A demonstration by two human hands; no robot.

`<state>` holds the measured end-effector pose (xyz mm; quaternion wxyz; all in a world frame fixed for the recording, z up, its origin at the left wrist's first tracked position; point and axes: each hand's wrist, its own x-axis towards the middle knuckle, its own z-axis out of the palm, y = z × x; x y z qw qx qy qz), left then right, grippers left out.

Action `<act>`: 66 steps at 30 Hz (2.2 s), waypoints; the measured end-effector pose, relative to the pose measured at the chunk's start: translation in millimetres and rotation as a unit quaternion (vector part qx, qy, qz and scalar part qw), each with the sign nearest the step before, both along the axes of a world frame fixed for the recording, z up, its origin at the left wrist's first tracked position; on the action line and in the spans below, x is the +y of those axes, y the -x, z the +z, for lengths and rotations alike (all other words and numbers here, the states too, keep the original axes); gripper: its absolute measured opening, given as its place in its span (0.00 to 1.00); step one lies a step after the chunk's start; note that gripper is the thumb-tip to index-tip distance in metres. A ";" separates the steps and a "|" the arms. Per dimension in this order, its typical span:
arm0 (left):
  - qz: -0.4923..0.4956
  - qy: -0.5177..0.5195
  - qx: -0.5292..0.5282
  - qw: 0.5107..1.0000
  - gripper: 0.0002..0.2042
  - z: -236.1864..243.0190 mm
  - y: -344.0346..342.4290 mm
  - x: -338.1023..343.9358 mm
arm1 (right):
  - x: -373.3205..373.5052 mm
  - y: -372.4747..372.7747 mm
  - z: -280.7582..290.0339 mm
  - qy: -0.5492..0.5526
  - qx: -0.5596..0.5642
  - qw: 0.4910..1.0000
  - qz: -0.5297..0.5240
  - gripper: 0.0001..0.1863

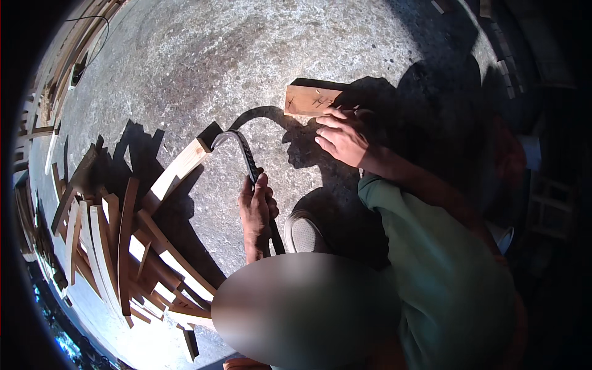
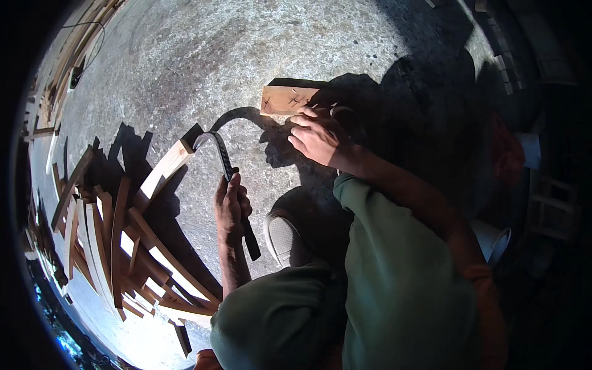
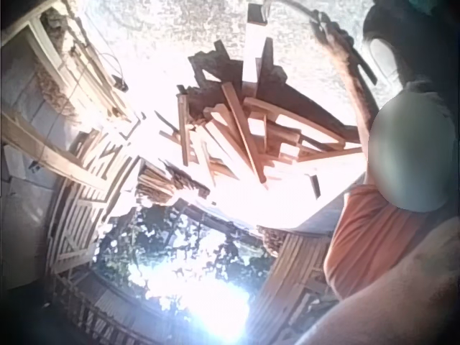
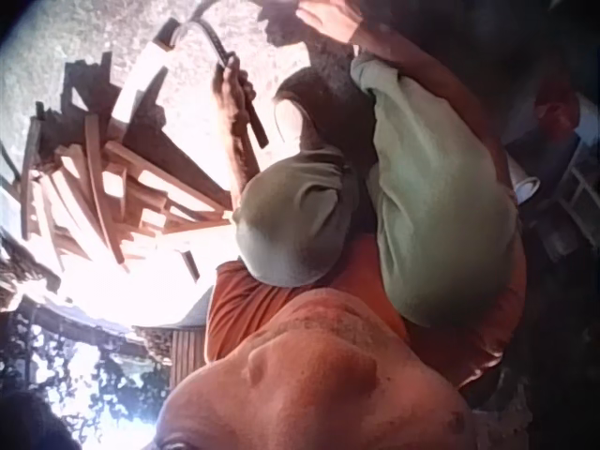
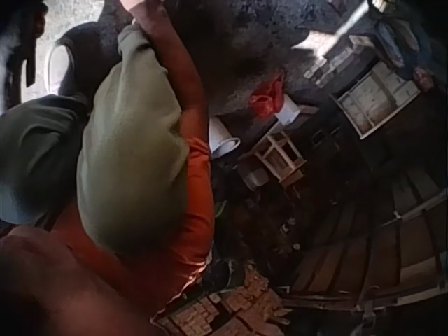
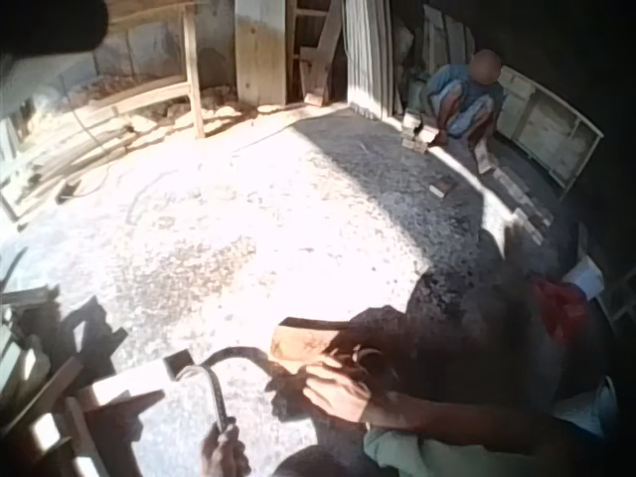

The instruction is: Removing nails from scraps of wood using a hammer and a pry bar.

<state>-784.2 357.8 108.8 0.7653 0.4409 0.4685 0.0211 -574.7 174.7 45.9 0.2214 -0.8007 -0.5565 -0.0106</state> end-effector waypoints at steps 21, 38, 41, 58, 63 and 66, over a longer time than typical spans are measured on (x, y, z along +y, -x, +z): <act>-0.258 -0.639 0.206 0.695 0.33 -17.9 47.1 -11.7 | -12.1 -39.2 26.3 0.028 0.147 0.972 -0.178 0.16; 0.151 -0.089 -0.227 0.958 0.22 43.2 -99.4 -14.2 | 42.7 -21.6 135.4 0.011 0.654 0.755 -0.040 0.22; 0.127 -0.096 -0.222 0.962 0.22 56.7 -97.3 -13.8 | 43.9 -22.7 127.9 -0.004 0.674 0.737 -0.045 0.21; 0.057 -0.033 -0.204 0.977 0.30 59.9 -81.8 -8.2 | 48.1 -34.7 127.8 0.046 0.600 0.798 -0.032 0.29; 0.047 -0.022 -0.214 0.975 0.34 56.2 -79.5 -8.0 | 47.6 -37.4 127.5 0.052 0.603 0.796 -0.018 0.29; 0.066 0.000 -0.235 0.970 0.33 53.9 -78.2 -8.3 | 49.7 -34.9 126.8 0.051 0.613 0.788 -0.016 0.30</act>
